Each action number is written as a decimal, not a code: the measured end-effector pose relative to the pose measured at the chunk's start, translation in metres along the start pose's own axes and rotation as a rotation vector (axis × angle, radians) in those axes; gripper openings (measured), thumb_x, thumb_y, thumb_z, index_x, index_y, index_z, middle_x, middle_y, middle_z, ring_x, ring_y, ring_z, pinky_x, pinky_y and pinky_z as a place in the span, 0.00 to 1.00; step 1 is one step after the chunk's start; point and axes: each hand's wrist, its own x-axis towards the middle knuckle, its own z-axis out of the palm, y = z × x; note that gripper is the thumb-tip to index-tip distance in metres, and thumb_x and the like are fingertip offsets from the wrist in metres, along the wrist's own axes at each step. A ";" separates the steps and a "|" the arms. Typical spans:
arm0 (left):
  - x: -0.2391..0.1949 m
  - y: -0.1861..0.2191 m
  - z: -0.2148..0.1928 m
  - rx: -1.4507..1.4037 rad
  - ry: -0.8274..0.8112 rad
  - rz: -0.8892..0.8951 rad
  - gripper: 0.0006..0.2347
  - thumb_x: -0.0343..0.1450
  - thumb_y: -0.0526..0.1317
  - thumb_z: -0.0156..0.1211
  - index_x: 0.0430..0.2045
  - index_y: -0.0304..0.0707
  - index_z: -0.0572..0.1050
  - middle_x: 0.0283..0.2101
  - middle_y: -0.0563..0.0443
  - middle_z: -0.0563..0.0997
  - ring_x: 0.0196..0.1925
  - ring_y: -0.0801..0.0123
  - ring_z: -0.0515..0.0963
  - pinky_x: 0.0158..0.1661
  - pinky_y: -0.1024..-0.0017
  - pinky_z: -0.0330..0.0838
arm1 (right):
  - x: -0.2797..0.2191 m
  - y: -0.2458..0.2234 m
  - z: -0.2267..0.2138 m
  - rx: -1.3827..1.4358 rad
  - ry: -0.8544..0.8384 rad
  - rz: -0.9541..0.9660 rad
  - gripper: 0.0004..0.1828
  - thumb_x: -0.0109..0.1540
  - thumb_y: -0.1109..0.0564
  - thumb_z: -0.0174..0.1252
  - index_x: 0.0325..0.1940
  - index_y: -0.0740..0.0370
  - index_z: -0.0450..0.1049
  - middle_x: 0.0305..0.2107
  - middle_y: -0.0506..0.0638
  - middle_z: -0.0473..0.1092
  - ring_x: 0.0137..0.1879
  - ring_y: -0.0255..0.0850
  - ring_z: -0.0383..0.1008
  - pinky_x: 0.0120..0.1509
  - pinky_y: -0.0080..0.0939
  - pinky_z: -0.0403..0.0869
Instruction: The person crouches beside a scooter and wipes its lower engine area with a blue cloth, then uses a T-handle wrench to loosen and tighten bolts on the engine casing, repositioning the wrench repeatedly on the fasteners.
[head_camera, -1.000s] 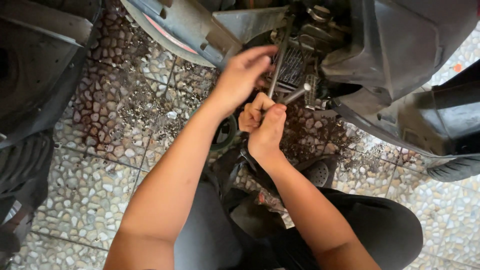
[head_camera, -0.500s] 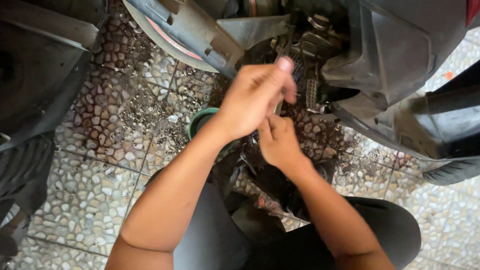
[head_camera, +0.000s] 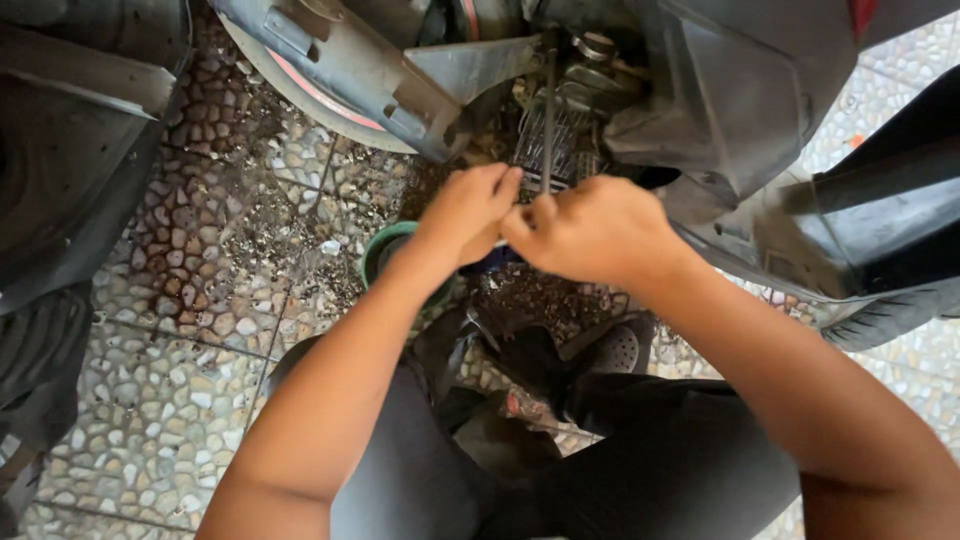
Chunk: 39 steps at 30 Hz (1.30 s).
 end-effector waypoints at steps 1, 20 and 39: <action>0.006 -0.006 0.009 0.002 0.005 0.005 0.19 0.79 0.50 0.45 0.31 0.34 0.77 0.30 0.43 0.82 0.32 0.54 0.84 0.40 0.58 0.78 | -0.001 -0.003 0.004 -0.007 0.003 -0.001 0.06 0.57 0.52 0.61 0.32 0.53 0.71 0.15 0.40 0.65 0.18 0.33 0.71 0.18 0.36 0.66; 0.054 0.014 0.029 -1.683 -0.280 -0.474 0.13 0.79 0.45 0.44 0.25 0.41 0.62 0.16 0.59 0.57 0.17 0.73 0.57 0.23 0.69 0.56 | -0.022 -0.180 0.047 1.118 0.827 1.247 0.19 0.63 0.65 0.59 0.56 0.62 0.62 0.46 0.53 0.64 0.50 0.41 0.66 0.58 0.39 0.70; 0.067 -0.015 0.013 -1.498 -0.459 -0.280 0.11 0.79 0.45 0.48 0.36 0.36 0.71 0.24 0.59 0.69 0.29 0.71 0.71 0.33 0.70 0.72 | -0.051 -0.170 0.100 1.710 0.684 1.342 0.11 0.74 0.54 0.45 0.50 0.65 0.67 0.37 0.53 0.75 0.43 0.40 0.78 0.52 0.43 0.79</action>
